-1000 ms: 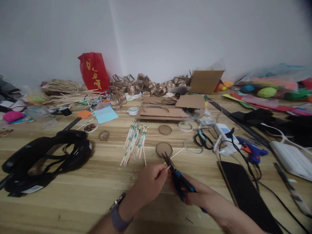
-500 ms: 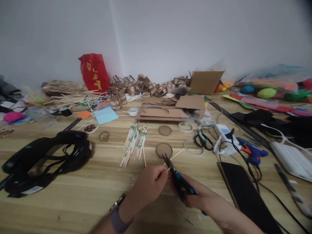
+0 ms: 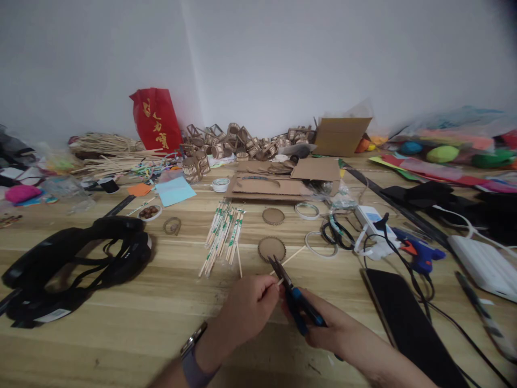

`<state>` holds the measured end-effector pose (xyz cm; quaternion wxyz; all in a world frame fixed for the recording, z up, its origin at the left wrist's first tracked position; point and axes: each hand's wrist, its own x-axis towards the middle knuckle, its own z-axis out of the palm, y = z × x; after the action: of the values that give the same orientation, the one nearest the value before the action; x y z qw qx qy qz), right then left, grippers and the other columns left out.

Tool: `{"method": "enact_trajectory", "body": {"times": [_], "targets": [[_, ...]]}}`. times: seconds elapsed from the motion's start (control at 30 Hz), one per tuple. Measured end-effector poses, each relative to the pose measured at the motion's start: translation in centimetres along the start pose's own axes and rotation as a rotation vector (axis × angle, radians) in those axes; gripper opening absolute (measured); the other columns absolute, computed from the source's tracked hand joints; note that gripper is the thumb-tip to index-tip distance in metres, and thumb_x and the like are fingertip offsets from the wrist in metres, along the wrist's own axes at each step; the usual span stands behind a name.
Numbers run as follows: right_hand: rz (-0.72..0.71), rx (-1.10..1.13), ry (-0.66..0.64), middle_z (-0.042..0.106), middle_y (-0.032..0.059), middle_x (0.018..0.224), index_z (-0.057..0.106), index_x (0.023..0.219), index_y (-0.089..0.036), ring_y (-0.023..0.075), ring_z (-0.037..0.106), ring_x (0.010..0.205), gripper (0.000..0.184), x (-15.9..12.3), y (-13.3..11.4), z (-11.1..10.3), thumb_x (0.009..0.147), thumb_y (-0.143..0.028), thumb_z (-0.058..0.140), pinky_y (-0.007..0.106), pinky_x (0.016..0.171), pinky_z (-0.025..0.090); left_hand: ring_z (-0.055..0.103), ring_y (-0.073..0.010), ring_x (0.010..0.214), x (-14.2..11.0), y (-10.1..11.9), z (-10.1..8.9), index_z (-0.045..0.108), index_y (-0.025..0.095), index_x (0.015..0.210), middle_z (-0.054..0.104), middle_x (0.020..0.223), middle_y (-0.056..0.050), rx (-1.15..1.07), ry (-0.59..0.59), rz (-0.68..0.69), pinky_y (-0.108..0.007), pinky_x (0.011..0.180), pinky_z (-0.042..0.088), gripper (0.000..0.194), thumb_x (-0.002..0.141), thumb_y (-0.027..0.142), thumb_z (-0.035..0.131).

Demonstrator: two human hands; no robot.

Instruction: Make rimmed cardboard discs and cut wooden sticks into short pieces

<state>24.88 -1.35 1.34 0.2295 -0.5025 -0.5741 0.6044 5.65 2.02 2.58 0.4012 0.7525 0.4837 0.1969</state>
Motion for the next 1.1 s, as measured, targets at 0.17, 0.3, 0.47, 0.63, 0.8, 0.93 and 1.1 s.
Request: {"method": "enact_trajectory", "body": {"times": [0.17,0.3,0.47,0.63,0.8,0.93,1.1], "targets": [[-0.038,0.015,0.043,0.06,0.004,0.098,0.062,0.107,-0.019,0.0251,0.05,0.096,0.055,0.2,0.2,0.2,0.053,-0.018,0.05,0.035,0.088,0.037,0.048,-0.0121,0.061,-0.2,0.1,0.1,0.053,0.017,0.067,0.054,0.062,0.002,0.048,0.018,0.035,-0.024,0.056,0.026,0.029,0.089,0.028,0.039],[-0.077,0.0,0.11,0.06,0.0032,0.091,0.063,0.095,-0.018,0.0254,0.052,0.094,0.044,0.6,0.4,0.3,0.052,-0.017,0.051,0.034,0.085,0.038,0.053,-0.0125,0.062,-0.5,0.5,0.2,0.059,0.017,0.073,0.062,0.067,0.0,0.116,0.022,0.119,-0.024,0.056,0.028,0.028,0.091,0.026,0.038],[-0.172,-0.066,0.18,0.062,0.0024,0.089,0.061,0.095,-0.019,0.0228,0.054,0.089,0.036,0.7,0.6,0.4,0.061,-0.017,0.051,0.032,0.083,0.04,0.059,-0.0148,0.067,-0.6,0.9,0.3,0.062,0.018,0.085,0.068,0.076,-0.003,0.195,0.04,0.17,-0.024,0.059,0.033,0.029,0.094,0.026,0.036],[-0.232,-0.119,0.235,0.056,-0.0007,0.077,0.056,0.082,-0.02,0.0176,0.051,0.075,0.017,0.9,0.9,0.4,0.066,-0.019,0.05,0.029,0.072,0.039,0.065,-0.0196,0.083,-0.2,1.2,0.2,0.063,0.021,0.1,0.072,0.092,-0.005,0.28,0.053,0.162,-0.026,0.069,0.042,0.03,0.096,0.028,0.034],[-0.069,0.198,0.214,0.051,-0.0039,0.061,0.052,0.082,-0.019,0.0141,0.048,0.057,0.025,1.9,1.9,0.5,0.057,-0.022,0.049,0.026,0.054,0.038,0.064,-0.0234,0.091,1.6,2.0,1.1,0.061,0.018,0.104,0.069,0.099,-0.01,0.526,0.035,0.077,-0.031,0.077,0.046,0.031,0.094,0.016,0.032],[0.132,0.402,0.179,0.052,-0.0037,0.056,0.051,0.077,-0.019,0.0122,0.049,0.046,0.027,1.8,1.5,-0.7,0.051,-0.022,0.049,0.025,0.045,0.039,0.064,-0.0254,0.088,3.3,2.7,2.4,0.06,0.015,0.104,0.068,0.097,-0.012,0.658,0.018,0.082,-0.033,0.075,0.047,0.028,0.089,0.009,0.036],[0.333,0.365,0.219,0.052,-0.0027,0.052,0.049,0.069,-0.019,0.0113,0.05,0.042,0.01,1.7,0.6,-3.0,0.059,-0.021,0.049,0.022,0.04,0.042,0.065,-0.0254,0.088,5.5,3.6,3.0,0.059,0.015,0.107,0.069,0.098,-0.014,0.645,-0.028,0.072,-0.031,0.073,0.047,0.029,0.089,0.011,0.037]]}}
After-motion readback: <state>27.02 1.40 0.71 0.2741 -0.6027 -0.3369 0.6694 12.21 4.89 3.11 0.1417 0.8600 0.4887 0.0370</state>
